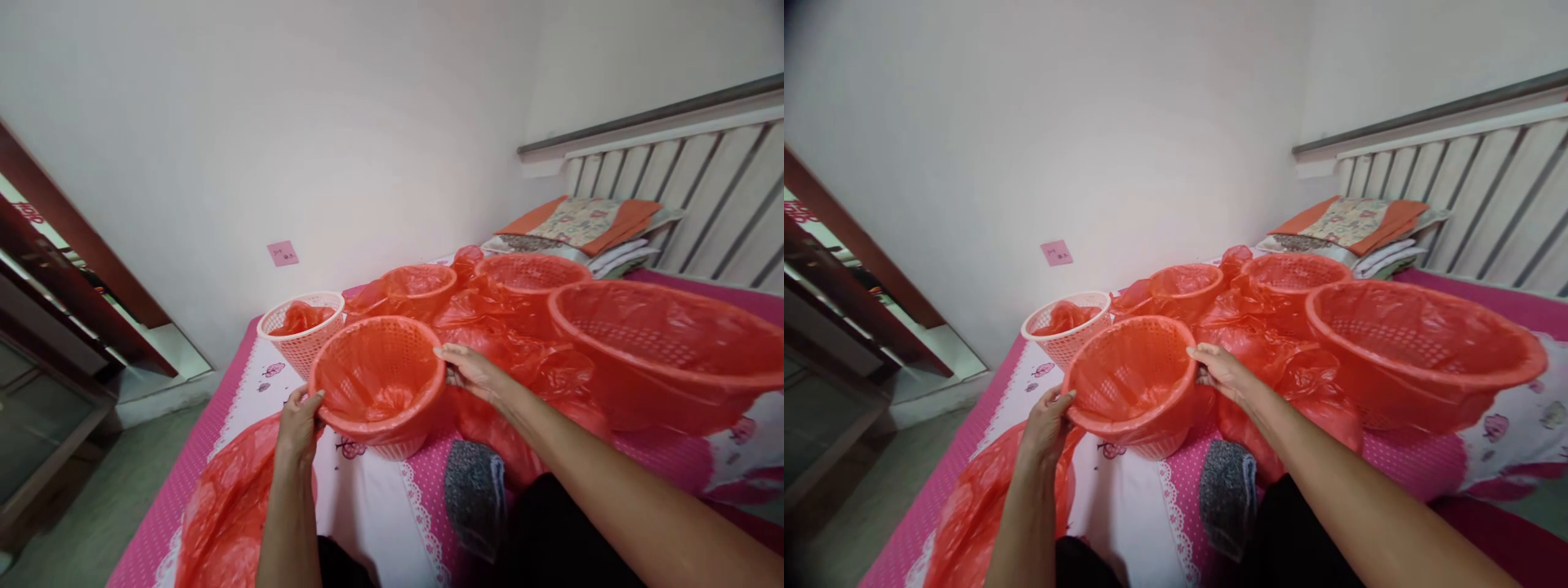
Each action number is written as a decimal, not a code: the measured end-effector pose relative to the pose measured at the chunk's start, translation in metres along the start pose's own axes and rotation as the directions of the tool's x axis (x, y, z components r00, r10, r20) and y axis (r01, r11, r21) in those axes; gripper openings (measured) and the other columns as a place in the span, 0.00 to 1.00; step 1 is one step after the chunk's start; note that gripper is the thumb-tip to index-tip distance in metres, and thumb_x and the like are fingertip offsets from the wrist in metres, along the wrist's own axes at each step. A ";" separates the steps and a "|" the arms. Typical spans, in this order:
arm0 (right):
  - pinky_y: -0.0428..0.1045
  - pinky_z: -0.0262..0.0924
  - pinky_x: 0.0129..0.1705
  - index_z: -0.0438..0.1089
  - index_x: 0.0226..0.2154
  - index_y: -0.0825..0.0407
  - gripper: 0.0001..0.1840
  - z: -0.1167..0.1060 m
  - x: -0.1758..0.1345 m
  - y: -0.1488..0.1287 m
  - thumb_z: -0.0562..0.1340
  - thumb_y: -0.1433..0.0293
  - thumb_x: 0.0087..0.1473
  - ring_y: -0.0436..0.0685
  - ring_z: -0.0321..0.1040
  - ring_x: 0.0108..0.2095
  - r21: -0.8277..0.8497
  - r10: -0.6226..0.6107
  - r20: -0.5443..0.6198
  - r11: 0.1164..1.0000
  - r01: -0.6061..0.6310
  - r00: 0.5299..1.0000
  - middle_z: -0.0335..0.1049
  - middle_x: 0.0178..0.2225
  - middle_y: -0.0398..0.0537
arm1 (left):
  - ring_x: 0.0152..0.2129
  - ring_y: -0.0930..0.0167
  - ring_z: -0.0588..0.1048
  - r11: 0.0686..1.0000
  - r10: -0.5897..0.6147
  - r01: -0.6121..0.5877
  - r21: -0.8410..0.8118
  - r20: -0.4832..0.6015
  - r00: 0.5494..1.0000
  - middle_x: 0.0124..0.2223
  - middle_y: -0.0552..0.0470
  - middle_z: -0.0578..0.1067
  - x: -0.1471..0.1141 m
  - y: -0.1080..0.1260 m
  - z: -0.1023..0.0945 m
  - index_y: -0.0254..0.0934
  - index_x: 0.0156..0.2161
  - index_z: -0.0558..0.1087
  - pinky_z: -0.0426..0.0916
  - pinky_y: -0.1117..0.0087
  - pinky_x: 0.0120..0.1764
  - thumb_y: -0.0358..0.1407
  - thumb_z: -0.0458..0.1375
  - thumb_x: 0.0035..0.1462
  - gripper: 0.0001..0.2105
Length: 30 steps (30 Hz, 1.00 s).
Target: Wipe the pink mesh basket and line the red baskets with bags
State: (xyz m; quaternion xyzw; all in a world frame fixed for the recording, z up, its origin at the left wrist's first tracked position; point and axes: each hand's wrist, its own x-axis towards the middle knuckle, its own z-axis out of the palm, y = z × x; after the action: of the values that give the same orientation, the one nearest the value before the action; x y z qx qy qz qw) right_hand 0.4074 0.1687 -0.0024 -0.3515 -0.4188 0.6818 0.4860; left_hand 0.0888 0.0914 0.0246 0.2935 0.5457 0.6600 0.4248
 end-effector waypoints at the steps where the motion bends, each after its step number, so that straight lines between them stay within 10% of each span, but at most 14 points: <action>1: 0.43 0.69 0.30 0.72 0.30 0.50 0.13 0.001 0.000 0.001 0.75 0.64 0.52 0.48 0.70 0.25 -0.002 0.002 0.007 1.000 -0.002 1.000 0.76 0.27 0.41 | 0.14 0.75 0.70 1.000 0.004 -0.004 0.003 -0.010 1.000 0.21 0.60 0.76 0.000 0.002 -0.002 0.36 0.40 0.73 0.64 0.76 0.20 0.35 0.69 0.35 0.22; 30: 0.45 0.58 0.24 0.58 0.22 0.48 0.26 -0.015 0.005 -0.006 0.77 0.60 0.40 0.48 0.61 0.22 -0.169 -0.096 -0.207 0.984 0.060 0.974 0.65 0.21 0.35 | 0.13 0.78 0.62 0.997 0.044 -0.035 -0.067 0.140 0.989 0.20 0.64 0.71 0.006 -0.033 0.023 0.35 0.51 0.74 0.56 0.76 0.20 0.45 0.74 0.37 0.34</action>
State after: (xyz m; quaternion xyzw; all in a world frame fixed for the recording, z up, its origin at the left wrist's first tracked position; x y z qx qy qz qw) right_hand 0.4215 0.1778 -0.0036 -0.4446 -0.4314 0.5839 0.5247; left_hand 0.1137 0.1086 -0.0024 0.3365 0.4867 0.6632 0.4584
